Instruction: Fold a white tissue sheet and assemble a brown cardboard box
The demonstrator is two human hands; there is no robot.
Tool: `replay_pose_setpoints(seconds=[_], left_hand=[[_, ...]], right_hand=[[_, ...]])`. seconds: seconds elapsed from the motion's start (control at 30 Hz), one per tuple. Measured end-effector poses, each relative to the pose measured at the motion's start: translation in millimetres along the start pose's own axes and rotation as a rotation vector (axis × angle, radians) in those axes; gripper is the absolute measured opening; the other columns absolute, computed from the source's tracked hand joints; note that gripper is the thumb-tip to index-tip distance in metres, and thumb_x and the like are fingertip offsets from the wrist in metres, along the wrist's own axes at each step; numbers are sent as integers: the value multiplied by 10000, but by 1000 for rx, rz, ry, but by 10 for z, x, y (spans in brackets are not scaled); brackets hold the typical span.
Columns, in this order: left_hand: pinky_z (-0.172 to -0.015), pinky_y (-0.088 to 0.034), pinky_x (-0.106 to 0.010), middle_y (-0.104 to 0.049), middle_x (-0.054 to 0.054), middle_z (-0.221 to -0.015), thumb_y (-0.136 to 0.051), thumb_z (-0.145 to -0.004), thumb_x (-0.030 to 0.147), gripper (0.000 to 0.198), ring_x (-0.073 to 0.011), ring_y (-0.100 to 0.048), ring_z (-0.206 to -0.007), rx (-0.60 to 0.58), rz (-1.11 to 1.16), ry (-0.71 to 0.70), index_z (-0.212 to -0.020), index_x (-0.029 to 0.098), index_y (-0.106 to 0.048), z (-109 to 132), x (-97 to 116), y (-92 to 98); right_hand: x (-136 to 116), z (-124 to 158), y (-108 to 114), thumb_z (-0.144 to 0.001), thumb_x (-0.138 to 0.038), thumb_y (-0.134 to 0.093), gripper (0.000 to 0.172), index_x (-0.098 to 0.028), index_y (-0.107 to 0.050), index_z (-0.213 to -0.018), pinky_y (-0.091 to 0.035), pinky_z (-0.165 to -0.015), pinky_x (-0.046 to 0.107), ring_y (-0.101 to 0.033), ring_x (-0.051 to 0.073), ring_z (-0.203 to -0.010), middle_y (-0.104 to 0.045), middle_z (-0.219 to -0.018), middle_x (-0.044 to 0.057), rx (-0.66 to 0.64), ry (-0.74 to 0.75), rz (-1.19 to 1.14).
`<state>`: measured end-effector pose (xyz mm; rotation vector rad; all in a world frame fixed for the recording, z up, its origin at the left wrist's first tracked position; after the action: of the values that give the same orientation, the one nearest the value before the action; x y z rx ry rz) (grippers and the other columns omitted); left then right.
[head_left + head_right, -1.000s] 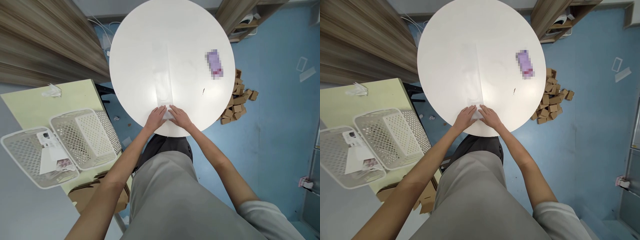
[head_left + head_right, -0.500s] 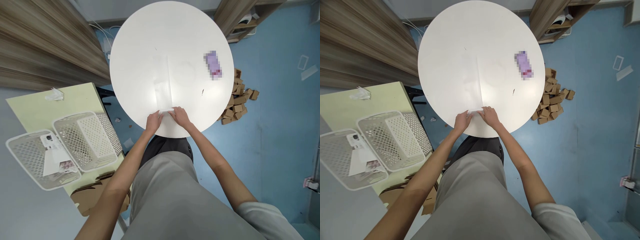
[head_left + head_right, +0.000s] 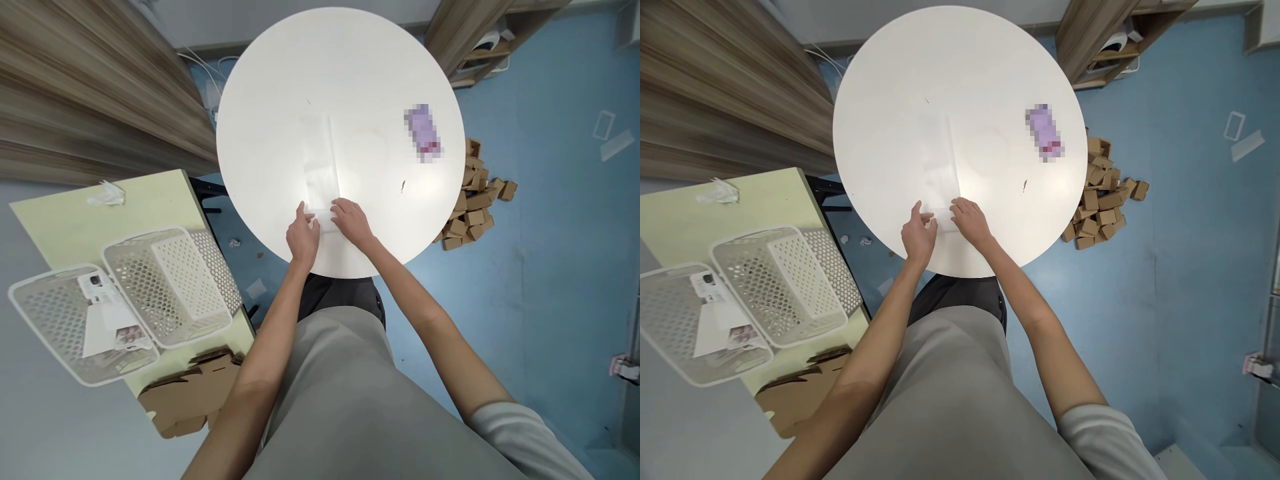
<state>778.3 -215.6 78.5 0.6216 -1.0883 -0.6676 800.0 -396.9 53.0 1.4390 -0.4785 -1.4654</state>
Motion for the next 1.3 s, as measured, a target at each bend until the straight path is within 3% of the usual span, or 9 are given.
replay_pose_setpoints(seconds=[0.13,0.33,0.53,0.63,0.77,0.97,1.13,1.23,1.3], left_hand=[[-1071,-605,-450,-838,-95,-1139,-688,-1079,323,613,-310,-782,-1147,-56,12,-15,-1668,228,-549,-92,-15,111],[-1293,-486,-551,-601,-203,-1663,-781,-946,254,725,-394,-528,-1594,-313,-76,-477,-1632,168,-566,-332,-60,-92],[-1364,-408,-567,-547,-201,-1739,-733,-978,283,776,-388,-472,-1659,-414,-217,-575,-1710,175,-499,-328,-282,-34],[-1395,-374,-533,-568,-161,-1737,-727,-983,374,774,-376,-506,-1640,-472,-252,-564,-1711,188,-541,-186,-353,58],[-1319,-477,-471,-630,-90,-1692,-672,-1011,565,724,-363,-576,-1586,-550,-258,-458,-1654,233,-637,6,-398,155],[-1091,-576,-455,-814,-129,-1413,-498,-1098,689,661,-386,-762,-1276,-547,-119,-291,-1472,217,-771,-34,-333,226],[-812,-525,-444,-760,-154,-818,-459,-1112,729,651,-377,-744,-878,-451,-120,-171,-901,214,-798,-206,-238,137],[-806,-522,-453,-717,-134,-806,-538,-1111,657,548,-364,-724,-874,-366,-118,-76,-810,239,-723,-262,-218,51],[-846,-556,-469,-748,-144,-965,-618,-1090,597,423,-366,-730,-968,-251,-127,-29,-899,237,-733,-277,-209,-2]], right_hand=[[50,-40,-10,-1127,-147,-559,319,-199,-706,-1405,-550,-1213,520,-649,311,-1463,-711,-1563,148,-85,26,-6],[185,-43,64,-1127,-229,-609,398,-207,-654,-1522,-536,-1234,517,-635,315,-1495,-694,-1595,133,-132,128,-21],[240,266,-26,-1084,-350,-692,676,-141,-504,-1699,-466,-1316,594,-438,383,-1689,-437,-1817,209,-164,175,48],[191,480,-62,-1115,-376,-619,662,-123,-493,-1714,-479,-1308,583,-442,386,-1687,-427,-1819,224,-187,190,50],[92,691,-48,-1172,-491,-518,625,-157,-523,-1699,-487,-1292,593,-535,387,-1612,-540,-1749,207,-207,176,14],[-5,590,-7,-1232,-419,-413,446,-155,-614,-1530,-575,-1150,473,-678,327,-1379,-723,-1476,195,-214,-11,-56],[-30,357,72,-1234,-491,-425,410,-187,-675,-1351,-603,-899,359,-724,276,-1139,-712,-1335,154,-173,-222,-14],[-65,234,113,-1223,-483,-454,412,-177,-730,-1200,-596,-935,410,-725,305,-1098,-742,-1215,162,-161,-308,103],[-102,160,120,-1203,-430,-513,356,-156,-737,-1244,-585,-1028,471,-711,349,-1210,-749,-1286,200,-106,-304,156]])
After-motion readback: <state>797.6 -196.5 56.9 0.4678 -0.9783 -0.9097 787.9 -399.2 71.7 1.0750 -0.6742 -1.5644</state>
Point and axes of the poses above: each hand's wrist, its own z-axis away from the middle knuckle, its own y-axis out of the back of the hand, x = y × z, the point moved 1 cm from there along -z, towards the middle knuckle
